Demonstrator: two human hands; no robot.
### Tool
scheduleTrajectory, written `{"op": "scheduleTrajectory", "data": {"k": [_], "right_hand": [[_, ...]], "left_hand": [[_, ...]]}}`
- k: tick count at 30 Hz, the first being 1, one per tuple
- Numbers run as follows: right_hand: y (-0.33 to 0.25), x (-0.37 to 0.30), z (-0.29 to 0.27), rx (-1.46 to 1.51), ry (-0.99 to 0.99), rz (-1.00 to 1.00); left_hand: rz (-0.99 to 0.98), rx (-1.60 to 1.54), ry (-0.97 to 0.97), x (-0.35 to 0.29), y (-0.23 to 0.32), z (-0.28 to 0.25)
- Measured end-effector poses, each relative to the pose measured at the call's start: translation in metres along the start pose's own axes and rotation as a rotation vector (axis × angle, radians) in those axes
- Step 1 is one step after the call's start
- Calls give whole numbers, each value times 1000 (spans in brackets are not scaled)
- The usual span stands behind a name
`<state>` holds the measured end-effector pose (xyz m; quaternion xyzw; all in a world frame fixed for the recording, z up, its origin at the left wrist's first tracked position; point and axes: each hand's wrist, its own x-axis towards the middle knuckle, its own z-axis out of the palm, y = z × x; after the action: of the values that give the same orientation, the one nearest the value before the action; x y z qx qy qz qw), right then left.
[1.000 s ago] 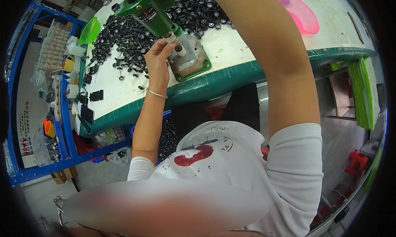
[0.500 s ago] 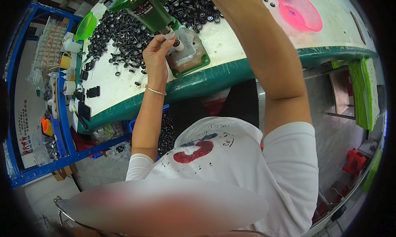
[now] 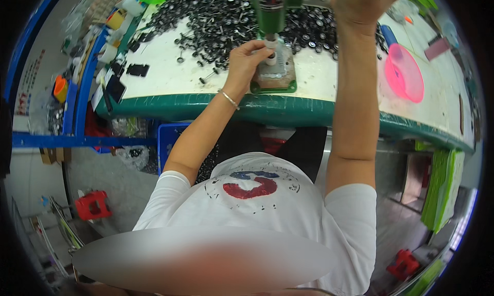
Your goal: The person assembles black plastic components using a small manual press.
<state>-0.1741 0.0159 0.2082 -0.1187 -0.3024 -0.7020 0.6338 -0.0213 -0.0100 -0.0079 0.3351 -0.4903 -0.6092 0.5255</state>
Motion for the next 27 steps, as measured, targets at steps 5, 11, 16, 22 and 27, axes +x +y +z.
{"op": "scheduleTrajectory", "data": {"k": [5, 11, 16, 22, 27], "right_hand": [[2, 31, 4, -1620, -62, -411], [-50, 101, -49, -1749, 178, -107], [-11, 57, -36, -1746, 340, -172], [-122, 17, -67, -1409, 166, 128], [-162, -63, -89, -2422, 325, 108]], "left_hand": [[5, 22, 15, -6, 7, 2], [61, -114, 129, -8, 15, -18], [250, 788, 200, -39, 32, -110], [344, 1261, 101, -60, 25, -125], [66, 946, 102, -103, 48, -159]]}}
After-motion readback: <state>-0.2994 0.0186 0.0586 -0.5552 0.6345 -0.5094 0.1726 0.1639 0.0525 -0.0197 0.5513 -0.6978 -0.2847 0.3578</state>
